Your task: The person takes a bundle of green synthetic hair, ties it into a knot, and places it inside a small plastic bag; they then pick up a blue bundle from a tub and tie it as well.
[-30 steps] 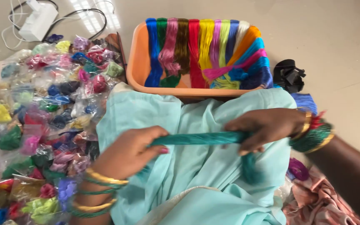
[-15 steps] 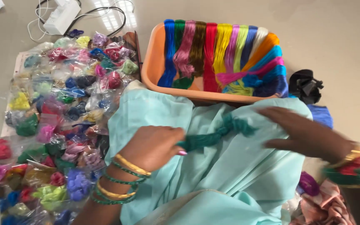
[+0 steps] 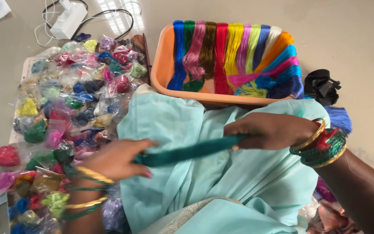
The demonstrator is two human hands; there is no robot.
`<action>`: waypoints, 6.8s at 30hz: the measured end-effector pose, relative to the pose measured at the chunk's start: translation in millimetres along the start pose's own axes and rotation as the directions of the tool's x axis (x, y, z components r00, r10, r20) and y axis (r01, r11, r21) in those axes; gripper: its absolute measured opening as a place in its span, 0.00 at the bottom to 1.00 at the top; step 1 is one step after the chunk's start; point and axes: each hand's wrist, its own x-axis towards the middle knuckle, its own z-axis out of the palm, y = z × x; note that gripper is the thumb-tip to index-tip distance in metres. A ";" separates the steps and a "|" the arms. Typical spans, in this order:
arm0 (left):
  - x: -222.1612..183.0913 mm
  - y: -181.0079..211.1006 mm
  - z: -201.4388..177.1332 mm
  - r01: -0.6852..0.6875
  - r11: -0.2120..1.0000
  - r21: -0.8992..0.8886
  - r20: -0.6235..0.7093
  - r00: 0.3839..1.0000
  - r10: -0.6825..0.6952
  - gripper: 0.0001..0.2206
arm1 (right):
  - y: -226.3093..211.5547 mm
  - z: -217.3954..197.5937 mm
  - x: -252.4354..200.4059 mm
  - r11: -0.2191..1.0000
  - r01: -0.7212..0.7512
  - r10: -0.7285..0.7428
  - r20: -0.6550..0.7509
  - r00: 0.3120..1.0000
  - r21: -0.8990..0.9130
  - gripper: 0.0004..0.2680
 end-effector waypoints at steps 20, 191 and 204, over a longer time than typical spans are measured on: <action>53.9 25.8 102.2 0.035 -0.670 -0.742 -0.449 0.715 0.535 0.19 | 79.9 63.6 -34.4 0.614 -0.403 0.213 -0.349 0.913 -0.679 0.17; 93.1 59.4 128.5 -0.703 0.199 -0.683 -0.718 0.696 -0.011 0.17 | 16.0 79.1 18.7 0.856 0.229 0.030 -0.486 0.874 0.464 0.04; 75.7 75.6 64.3 -0.439 -0.592 -0.676 -0.436 0.886 -0.159 0.13 | 33.8 106.1 5.0 0.883 0.156 -0.033 -0.273 0.961 0.443 0.03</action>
